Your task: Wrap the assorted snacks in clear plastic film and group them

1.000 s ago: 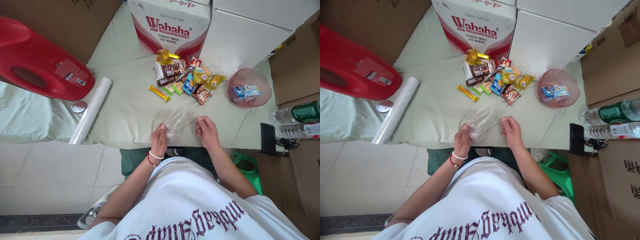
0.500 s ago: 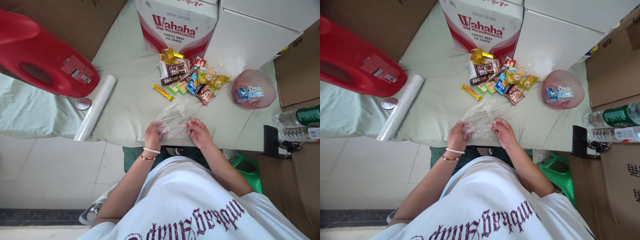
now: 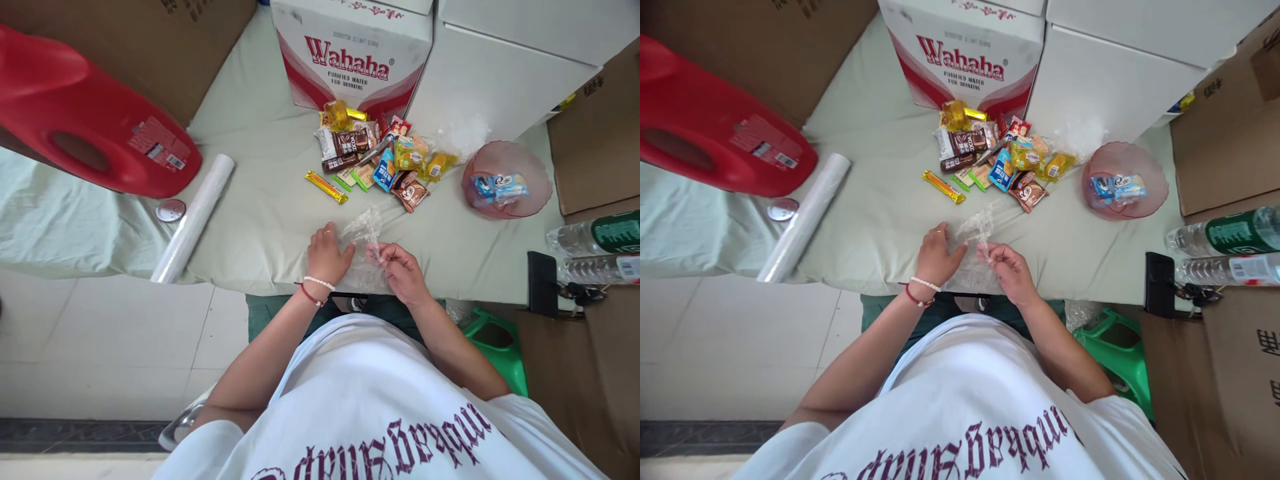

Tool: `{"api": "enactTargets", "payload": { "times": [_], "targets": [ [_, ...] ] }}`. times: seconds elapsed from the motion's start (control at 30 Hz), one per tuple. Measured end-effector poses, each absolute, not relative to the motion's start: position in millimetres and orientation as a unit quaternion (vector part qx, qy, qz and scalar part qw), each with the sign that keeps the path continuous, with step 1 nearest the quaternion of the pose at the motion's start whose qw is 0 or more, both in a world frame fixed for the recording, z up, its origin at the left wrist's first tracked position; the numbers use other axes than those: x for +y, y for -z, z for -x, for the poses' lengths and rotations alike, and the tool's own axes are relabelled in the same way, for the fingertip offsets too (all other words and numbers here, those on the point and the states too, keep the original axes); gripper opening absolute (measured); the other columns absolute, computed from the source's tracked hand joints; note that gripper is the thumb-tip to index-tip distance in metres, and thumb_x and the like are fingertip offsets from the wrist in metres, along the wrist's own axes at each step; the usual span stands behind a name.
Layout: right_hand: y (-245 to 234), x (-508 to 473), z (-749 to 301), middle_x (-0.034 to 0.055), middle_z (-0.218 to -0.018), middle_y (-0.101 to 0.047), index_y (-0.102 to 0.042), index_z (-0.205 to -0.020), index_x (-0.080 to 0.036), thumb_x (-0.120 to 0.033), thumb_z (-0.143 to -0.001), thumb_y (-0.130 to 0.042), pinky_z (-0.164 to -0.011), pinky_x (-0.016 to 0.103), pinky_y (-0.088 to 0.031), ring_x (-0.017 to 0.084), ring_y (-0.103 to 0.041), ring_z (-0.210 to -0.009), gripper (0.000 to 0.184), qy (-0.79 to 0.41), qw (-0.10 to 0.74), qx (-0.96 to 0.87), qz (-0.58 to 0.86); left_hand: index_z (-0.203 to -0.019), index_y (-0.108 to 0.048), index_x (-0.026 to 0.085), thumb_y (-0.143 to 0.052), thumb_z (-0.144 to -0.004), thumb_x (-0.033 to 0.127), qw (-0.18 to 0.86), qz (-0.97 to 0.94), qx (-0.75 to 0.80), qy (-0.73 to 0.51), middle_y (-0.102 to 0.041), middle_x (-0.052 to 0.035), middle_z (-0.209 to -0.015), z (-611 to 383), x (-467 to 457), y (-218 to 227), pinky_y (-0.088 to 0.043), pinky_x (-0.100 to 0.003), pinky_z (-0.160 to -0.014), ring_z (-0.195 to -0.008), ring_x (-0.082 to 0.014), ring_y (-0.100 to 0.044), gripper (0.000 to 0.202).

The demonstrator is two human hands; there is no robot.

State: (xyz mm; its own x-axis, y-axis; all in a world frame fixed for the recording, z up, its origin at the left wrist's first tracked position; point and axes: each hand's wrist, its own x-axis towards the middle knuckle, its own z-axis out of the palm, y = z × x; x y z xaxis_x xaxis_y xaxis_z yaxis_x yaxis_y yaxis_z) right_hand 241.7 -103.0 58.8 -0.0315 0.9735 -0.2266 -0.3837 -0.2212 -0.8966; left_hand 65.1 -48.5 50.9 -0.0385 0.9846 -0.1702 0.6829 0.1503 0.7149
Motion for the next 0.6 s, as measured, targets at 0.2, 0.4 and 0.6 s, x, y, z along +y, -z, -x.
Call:
{"api": "enactTargets", "payload": {
  "times": [0.2, 0.4, 0.6],
  "targets": [
    [-57.0, -113.7, -276.7, 0.0014, -0.104, -0.079, -0.063, -0.075, -0.026, -0.038, -0.072, -0.084, -0.099, 0.042, -0.057, 0.022, -0.073, -0.098, 0.024, -0.648, 0.498, -0.273, 0.508, -0.09, -0.06, 0.022, -0.065, -0.083, 0.033, 0.505, -0.436, 0.632, -0.394, -0.058, 0.0028, -0.074, -63.0, -36.2, -42.6, -0.052, -0.029, -0.069, -0.07, -0.0157, -0.06, 0.014],
    [-54.4, -99.4, -298.8, 0.0048, -0.106, -0.077, -0.062, -0.118, -0.027, -0.061, -0.077, -0.082, -0.085, 0.035, -0.058, 0.02, -0.072, -0.096, 0.057, -0.627, 0.417, -0.311, 0.579, -0.089, -0.059, 0.022, -0.075, -0.077, 0.037, 0.607, -0.381, 0.532, -0.45, -0.064, 0.003, -0.082, -69.9, -50.6, -48.3, -0.051, -0.023, -0.063, -0.076, -0.0142, -0.069, 0.025],
    [-45.1, -57.0, -286.9, -0.0061, -0.068, -0.052, -0.065, -0.092, -0.021, -0.047, -0.07, -0.083, -0.046, 0.023, -0.037, 0.01, -0.047, -0.057, 0.038, -0.54, 0.434, -0.331, 0.641, -0.092, -0.06, 0.022, -0.084, -0.071, 0.041, 0.678, -0.326, 0.468, -0.464, -0.064, 0.0047, -0.078, -60.9, -49.5, -50.0, -0.052, -0.023, -0.062, -0.071, -0.0131, -0.07, 0.037]
  ]
}}
